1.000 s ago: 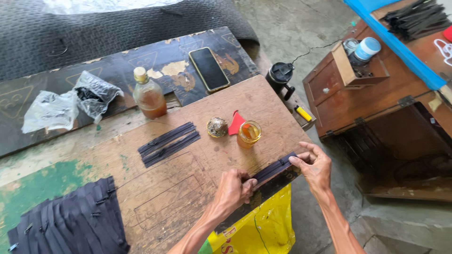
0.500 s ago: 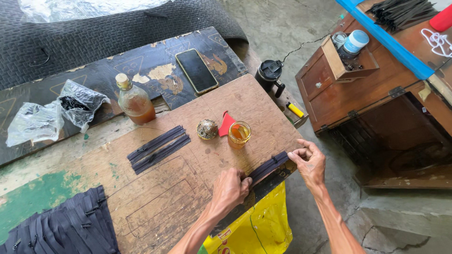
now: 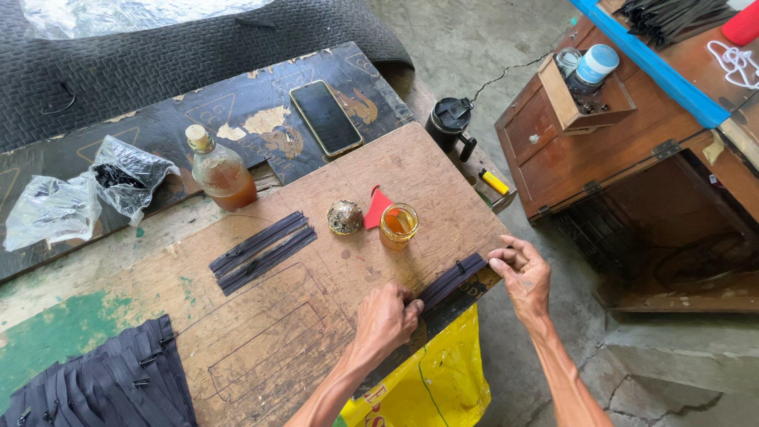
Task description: The person repeatedly picks up dark fabric strips with zippers from a pile on a wooden table, aligns them, and places them back down. The person handles the strips one at a time, occasionally adjusting their position on the table.
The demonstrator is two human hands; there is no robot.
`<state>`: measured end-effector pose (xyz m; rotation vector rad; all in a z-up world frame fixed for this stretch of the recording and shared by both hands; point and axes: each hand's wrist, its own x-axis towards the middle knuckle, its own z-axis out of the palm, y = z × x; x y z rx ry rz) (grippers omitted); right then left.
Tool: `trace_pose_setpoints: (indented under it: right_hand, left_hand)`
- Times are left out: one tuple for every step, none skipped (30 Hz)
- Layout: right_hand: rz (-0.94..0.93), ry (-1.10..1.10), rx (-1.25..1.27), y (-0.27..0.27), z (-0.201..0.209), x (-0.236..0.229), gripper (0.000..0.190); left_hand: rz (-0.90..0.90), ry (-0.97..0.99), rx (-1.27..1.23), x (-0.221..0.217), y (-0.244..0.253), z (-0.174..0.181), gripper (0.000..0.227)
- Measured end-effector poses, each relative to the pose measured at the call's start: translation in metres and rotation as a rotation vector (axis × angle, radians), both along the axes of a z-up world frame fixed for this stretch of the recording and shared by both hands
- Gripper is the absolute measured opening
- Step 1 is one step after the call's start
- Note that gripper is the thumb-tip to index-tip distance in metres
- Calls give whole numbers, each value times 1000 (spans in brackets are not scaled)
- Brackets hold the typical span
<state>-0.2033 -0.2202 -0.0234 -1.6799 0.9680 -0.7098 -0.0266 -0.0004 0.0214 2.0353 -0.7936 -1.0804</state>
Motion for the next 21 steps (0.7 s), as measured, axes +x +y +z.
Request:
trace_pose_setpoints:
  right_hand:
    - [-2, -5, -1, 1, 0, 0, 47]
    - [-5, -8, -2, 1, 0, 0, 46]
    - [-6, -13, -13, 2, 0, 0, 46]
    - [-4, -17, -23, 3, 0, 1, 45]
    - [-3, -22, -34, 4, -1, 1, 44]
    - [-5, -22, -34, 4, -1, 1, 44]
    - [-8, -23, -35, 5, -1, 1, 44]
    - [-10, -23, -36, 5, -2, 2, 44]
    - [-11, -32, -34, 5, -2, 2, 44]
    - [-14, -41, -31, 5, -2, 1, 44]
    - [-16, -50, -28, 6, -2, 1, 43]
    - [-23, -52, -29, 7, -2, 2, 43]
    - [-29, -53, -29, 8, -2, 3, 43]
    - [-36, -53, -28, 10, -2, 4, 44]
    - [-38, -55, -58, 12, -2, 5, 45]
    - [-39, -58, -89, 15, -3, 7, 46]
    - [-40, -62, -120, 18, -3, 10, 48]
    - [-58, -53, -144, 22, -4, 12, 47]
    - [-75, -45, -168, 27, -4, 13, 46]
    - [-92, -35, -191, 31, -5, 14, 44]
    - [-97, 25, -254, 35, -5, 14, 43]
  left_hand:
    - [4, -49, -21, -1, 0, 1, 25]
    - [8, -97, -41, -3, 1, 1, 23]
    - [12, -146, -61, -4, 1, 2, 21]
    - [12, -125, -41, -5, 0, 2, 22]
    - [12, -104, -20, -6, 0, 3, 23]
    - [10, -83, -1, -6, 0, 3, 24]
    - [11, -91, -9, -6, -1, 4, 24]
    - [13, -100, -16, -7, -1, 4, 25]
    - [14, -108, -23, -7, -1, 4, 25]
    - [19, -111, -31, -7, -1, 5, 24]
    - [24, -114, -39, -7, 0, 5, 24]
    - [30, -117, -46, -7, 0, 5, 24]
    - [27, -111, -40, -7, 0, 4, 24]
    - [23, -104, -33, -7, 0, 4, 24]
    - [20, -97, -26, -7, 0, 4, 24]
    - [22, -108, -35, -7, 0, 4, 23]
    - [23, -120, -44, -7, 0, 4, 23]
    - [25, -130, -52, -8, 0, 3, 23]
    - [21, -130, -49, -8, -1, 3, 24]
    - [17, -129, -45, -8, 0, 3, 25]
    - [14, -128, -41, -9, 0, 3, 26]
